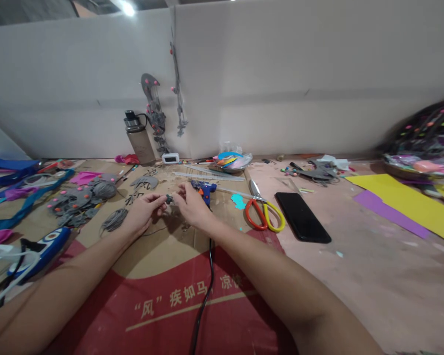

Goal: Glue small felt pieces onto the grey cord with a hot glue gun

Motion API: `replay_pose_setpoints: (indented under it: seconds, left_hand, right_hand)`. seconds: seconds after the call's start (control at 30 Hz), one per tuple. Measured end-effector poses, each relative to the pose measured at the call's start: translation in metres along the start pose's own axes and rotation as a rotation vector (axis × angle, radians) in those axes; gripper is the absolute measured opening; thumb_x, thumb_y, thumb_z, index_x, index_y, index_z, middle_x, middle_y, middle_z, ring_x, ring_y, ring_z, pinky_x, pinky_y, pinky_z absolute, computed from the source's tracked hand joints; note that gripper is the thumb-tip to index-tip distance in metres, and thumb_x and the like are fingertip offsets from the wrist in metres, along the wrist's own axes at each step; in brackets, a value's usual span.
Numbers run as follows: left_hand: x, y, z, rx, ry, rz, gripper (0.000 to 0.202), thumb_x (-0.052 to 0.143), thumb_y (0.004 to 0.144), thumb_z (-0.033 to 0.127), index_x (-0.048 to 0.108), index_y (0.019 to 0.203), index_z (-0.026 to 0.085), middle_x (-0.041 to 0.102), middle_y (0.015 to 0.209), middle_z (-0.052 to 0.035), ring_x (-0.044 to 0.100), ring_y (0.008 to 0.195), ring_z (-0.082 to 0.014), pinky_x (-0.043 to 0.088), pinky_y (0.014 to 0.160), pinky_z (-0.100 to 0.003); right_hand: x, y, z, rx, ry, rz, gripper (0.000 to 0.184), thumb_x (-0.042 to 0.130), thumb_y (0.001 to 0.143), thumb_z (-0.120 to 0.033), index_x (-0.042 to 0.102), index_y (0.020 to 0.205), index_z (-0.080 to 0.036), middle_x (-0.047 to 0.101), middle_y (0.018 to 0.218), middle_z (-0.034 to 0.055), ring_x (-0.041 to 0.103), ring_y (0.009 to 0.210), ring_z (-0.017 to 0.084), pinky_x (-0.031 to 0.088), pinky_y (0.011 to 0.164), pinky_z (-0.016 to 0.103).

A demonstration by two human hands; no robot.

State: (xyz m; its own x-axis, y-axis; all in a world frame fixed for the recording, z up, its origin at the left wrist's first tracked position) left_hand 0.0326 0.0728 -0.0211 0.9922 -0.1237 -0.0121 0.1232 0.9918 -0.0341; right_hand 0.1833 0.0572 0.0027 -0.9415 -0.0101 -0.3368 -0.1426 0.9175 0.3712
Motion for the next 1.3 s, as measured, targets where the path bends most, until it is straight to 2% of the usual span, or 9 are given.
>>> replay_pose_setpoints:
  seconds: [0.1,0.23,0.37,0.5,0.7,0.87,1.07,1.2,1.3]
  left_hand:
    - [0.001,-0.003,0.01,0.114,0.139,0.009,0.031,0.069,0.067,0.043,0.066,0.078,0.014,0.059,0.055,0.0009,0.046,0.04,-0.0066,0.031,0.039,-0.019]
    - [0.004,-0.006,0.015,0.185,0.172,-0.008,0.028,0.066,0.072,0.042,0.065,0.076,0.014,0.061,0.058,-0.0004,0.049,0.043,-0.0068,0.036,0.043,-0.019]
    - [0.008,-0.004,0.007,0.07,-0.003,-0.047,0.024,0.07,0.07,0.036,0.064,0.075,0.013,0.063,0.059,-0.0015,0.052,0.044,-0.0065,0.041,0.045,-0.017]
    - [0.013,-0.003,0.001,-0.063,-0.213,-0.101,0.021,0.07,0.071,0.031,0.065,0.078,0.012,0.064,0.061,-0.0029,0.057,0.049,-0.0078,0.048,0.051,-0.018]
    - [0.013,-0.003,0.003,-0.112,-0.323,-0.143,0.017,0.066,0.075,0.023,0.067,0.083,0.008,0.067,0.07,-0.0072,0.063,0.06,-0.0105,0.054,0.059,-0.02]
    - [0.011,0.0,-0.002,-0.122,-0.217,-0.102,0.012,0.07,0.069,0.018,0.064,0.075,0.009,0.066,0.063,-0.0055,0.061,0.052,-0.009,0.052,0.054,-0.018]
    - [-0.001,0.004,0.002,0.029,0.062,-0.026,0.026,0.068,0.07,0.034,0.064,0.084,0.012,0.067,0.064,-0.006,0.059,0.047,-0.0107,0.044,0.043,-0.019]
    - [-0.009,0.002,0.016,0.162,0.327,0.038,0.033,0.064,0.072,0.042,0.065,0.087,0.012,0.068,0.067,-0.0062,0.057,0.046,-0.0111,0.043,0.041,-0.021]
    - [-0.018,0.005,0.021,0.208,0.381,0.1,0.034,0.062,0.073,0.044,0.065,0.087,0.013,0.068,0.068,-0.0058,0.056,0.046,-0.0112,0.042,0.04,-0.021]
  right_hand:
    - [0.012,-0.001,0.007,0.041,0.044,-0.073,0.046,0.058,0.078,-0.033,0.043,0.118,-0.015,0.062,0.095,0.0057,0.058,0.084,0.015,0.044,0.076,0.028]
    - [0.005,-0.002,0.002,0.043,-0.04,-0.029,0.019,0.054,0.081,-0.032,0.058,0.093,-0.018,0.062,0.074,-0.0002,0.056,0.07,0.012,0.042,0.068,0.025]
    - [-0.006,-0.002,-0.004,0.022,-0.107,0.019,0.018,0.051,0.082,-0.029,0.062,0.076,-0.017,0.061,0.07,-0.0007,0.053,0.065,0.011,0.039,0.066,0.023]
    - [-0.008,-0.001,-0.005,0.011,-0.132,0.038,0.018,0.051,0.082,-0.028,0.062,0.076,-0.016,0.062,0.07,-0.0002,0.052,0.064,0.01,0.038,0.064,0.022]
    - [-0.01,-0.001,-0.005,0.019,-0.179,0.066,0.016,0.051,0.082,-0.027,0.061,0.074,-0.016,0.062,0.069,-0.0003,0.052,0.063,0.01,0.036,0.061,0.022]
    - [-0.008,-0.001,-0.004,0.017,-0.151,0.037,0.016,0.051,0.082,-0.027,0.061,0.076,-0.016,0.062,0.071,0.0007,0.053,0.065,0.011,0.038,0.063,0.023]
    - [0.001,-0.004,0.001,0.043,-0.116,-0.049,0.021,0.054,0.079,-0.024,0.059,0.097,-0.015,0.062,0.072,0.0004,0.053,0.063,0.011,0.039,0.061,0.023]
    - [0.013,-0.007,0.002,0.039,-0.207,-0.196,0.01,0.051,0.076,-0.017,0.06,0.072,-0.016,0.056,0.061,-0.0019,0.046,0.056,0.009,0.032,0.056,0.023]
    - [0.012,-0.004,-0.002,0.038,-0.146,-0.174,0.015,0.051,0.077,-0.023,0.056,0.065,-0.016,0.054,0.061,-0.0025,0.046,0.06,0.01,0.032,0.059,0.023]
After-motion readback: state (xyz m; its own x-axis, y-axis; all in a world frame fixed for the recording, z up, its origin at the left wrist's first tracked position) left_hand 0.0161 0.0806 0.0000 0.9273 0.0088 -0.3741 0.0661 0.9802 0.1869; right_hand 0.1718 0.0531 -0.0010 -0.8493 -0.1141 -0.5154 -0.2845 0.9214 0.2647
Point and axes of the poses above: each hand's wrist, its own y-axis towards the middle knuckle, its own x-axis out of the palm, z = x × y, the point moved 6 cm from there along y, towards the middle knuckle
